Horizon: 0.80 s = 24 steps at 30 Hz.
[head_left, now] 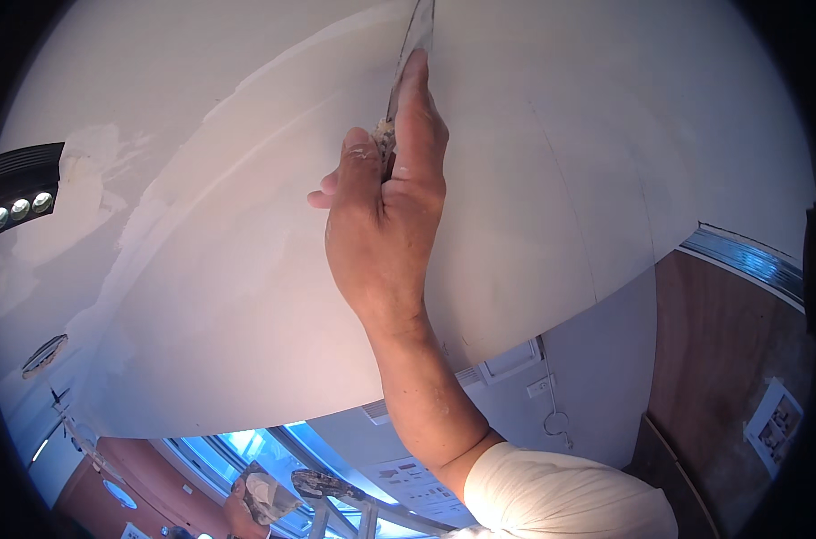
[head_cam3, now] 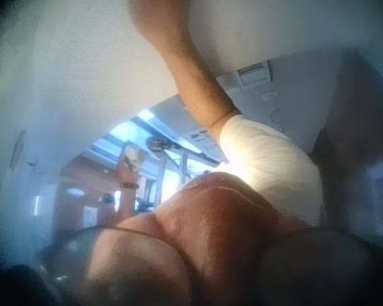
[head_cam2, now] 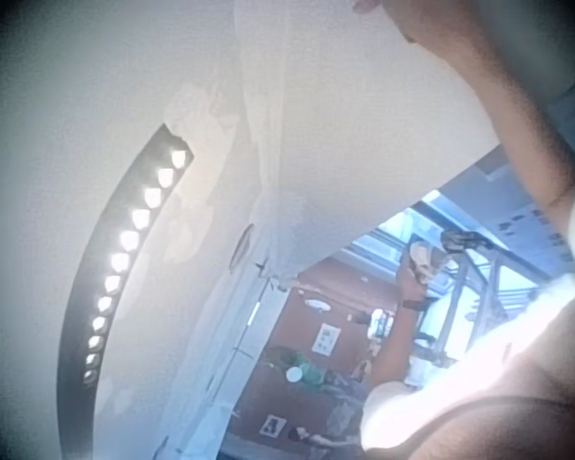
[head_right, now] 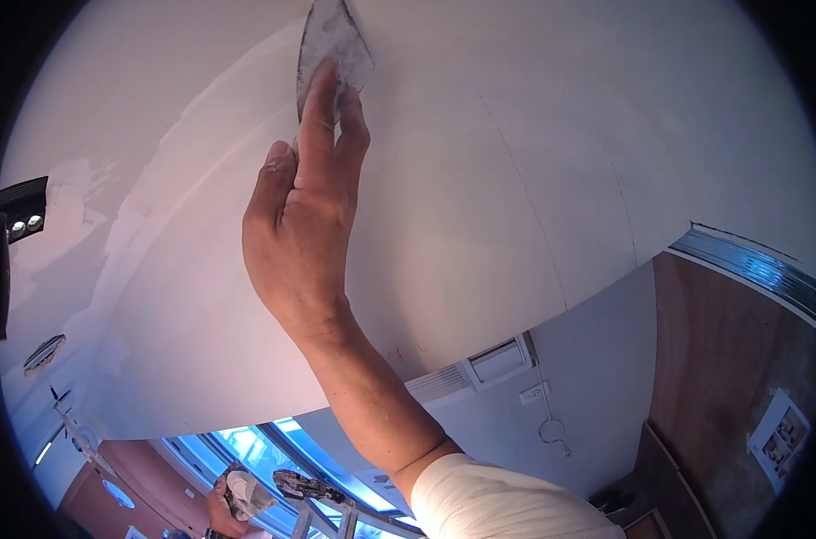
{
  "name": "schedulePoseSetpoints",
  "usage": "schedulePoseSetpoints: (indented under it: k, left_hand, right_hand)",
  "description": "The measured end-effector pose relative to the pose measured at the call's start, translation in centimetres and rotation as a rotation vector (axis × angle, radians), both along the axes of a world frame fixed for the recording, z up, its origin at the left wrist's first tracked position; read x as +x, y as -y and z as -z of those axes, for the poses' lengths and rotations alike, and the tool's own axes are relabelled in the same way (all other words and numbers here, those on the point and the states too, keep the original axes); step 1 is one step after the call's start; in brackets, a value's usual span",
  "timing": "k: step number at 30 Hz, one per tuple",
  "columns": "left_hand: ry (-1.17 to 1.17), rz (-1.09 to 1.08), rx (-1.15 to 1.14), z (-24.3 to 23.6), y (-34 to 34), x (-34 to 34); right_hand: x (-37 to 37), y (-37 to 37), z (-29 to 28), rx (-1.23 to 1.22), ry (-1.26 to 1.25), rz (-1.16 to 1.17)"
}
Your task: The person applies joint compound to a ceiling corner using a putty knife and a hawk while standing on a ladder.
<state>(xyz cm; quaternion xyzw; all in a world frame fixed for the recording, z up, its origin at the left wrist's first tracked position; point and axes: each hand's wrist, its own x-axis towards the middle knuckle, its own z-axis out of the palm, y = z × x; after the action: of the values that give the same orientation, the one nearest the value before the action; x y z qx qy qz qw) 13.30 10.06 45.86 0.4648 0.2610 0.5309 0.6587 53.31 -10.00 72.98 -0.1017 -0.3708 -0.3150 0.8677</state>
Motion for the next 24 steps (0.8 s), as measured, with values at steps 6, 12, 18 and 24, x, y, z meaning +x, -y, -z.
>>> schedulePoseSetpoints:
  k: [6,12,18,24]
  left_hand:
    - [0.004,0.091,-0.062,0.3,0.3,-1.3]
    - [-0.124,-0.111,-0.150,-3.1,4.3,2.7]
    - [-0.170,0.104,0.019,-2.1,3.3,0.1]
    - [-0.151,-0.019,-0.146,-1.2,2.5,-0.5]
  right_hand:
    - [0.9,-0.4,-0.7,-0.037,-0.019,-0.005]
    - [0.3,-0.2,-0.2,-0.056,0.078,0.062]
    - [-5.9,-4.2,0.8,-0.093,0.221,-0.027]
    - [-2.3,-1.6,2.2,-0.047,0.069,0.199]
